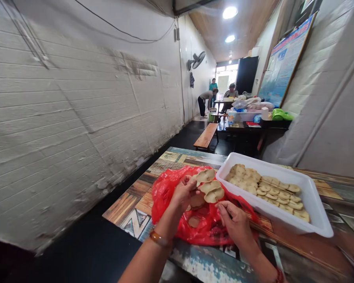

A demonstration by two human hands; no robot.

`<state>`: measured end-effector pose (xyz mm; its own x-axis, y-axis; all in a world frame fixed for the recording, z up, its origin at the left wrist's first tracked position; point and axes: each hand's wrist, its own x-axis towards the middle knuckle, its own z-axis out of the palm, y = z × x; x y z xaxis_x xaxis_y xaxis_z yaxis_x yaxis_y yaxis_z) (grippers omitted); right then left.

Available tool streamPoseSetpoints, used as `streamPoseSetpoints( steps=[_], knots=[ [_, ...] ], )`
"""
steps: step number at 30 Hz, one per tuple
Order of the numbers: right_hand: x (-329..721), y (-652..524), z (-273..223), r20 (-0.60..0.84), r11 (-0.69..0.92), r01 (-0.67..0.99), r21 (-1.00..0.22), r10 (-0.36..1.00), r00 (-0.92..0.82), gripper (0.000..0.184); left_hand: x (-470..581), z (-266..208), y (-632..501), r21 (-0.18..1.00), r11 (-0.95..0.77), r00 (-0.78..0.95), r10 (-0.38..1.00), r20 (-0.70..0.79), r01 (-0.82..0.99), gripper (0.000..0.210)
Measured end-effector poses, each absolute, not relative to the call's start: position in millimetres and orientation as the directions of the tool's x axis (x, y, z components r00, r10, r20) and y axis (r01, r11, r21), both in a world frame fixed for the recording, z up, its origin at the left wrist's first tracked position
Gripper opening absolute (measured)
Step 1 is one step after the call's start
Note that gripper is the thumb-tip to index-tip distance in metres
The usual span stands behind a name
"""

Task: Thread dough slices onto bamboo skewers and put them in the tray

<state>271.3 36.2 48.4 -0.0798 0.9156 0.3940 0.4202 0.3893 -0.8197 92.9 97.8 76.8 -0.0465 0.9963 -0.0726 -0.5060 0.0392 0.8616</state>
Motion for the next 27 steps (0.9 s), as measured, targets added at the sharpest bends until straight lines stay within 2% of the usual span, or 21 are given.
streamPoseSetpoints(
  steps=[6, 12, 16, 22, 27],
  knots=[
    [274, 39, 49, 0.373, 0.362, 0.426, -0.829, 0.926, -0.06, 0.032, 100, 93, 128, 0.884, -0.054, -0.05, 0.998, 0.035, -0.465, 0.029],
    [277, 42, 42, 0.321, 0.298, 0.47, -0.831, 0.946, -0.031, 0.031, 95, 94, 146, 0.875, 0.019, 0.04, 0.999, 0.0, -0.483, 0.031],
    [279, 40, 39, 0.327, 0.3, 0.528, -0.794, 0.944, -0.045, 0.032, 84, 91, 148, 0.881, -0.004, 0.018, 1.0, 0.014, -0.474, 0.033],
    [273, 33, 41, 0.357, 0.313, 0.571, -0.759, 0.934, -0.038, 0.035, 70, 88, 144, 0.891, -0.02, -0.022, 1.0, 0.011, -0.454, 0.023],
    [270, 32, 39, 0.385, 0.348, 0.584, -0.733, 0.921, -0.065, 0.029, 70, 85, 144, 0.891, -0.03, -0.03, 0.999, 0.018, -0.452, 0.023]
  ],
)
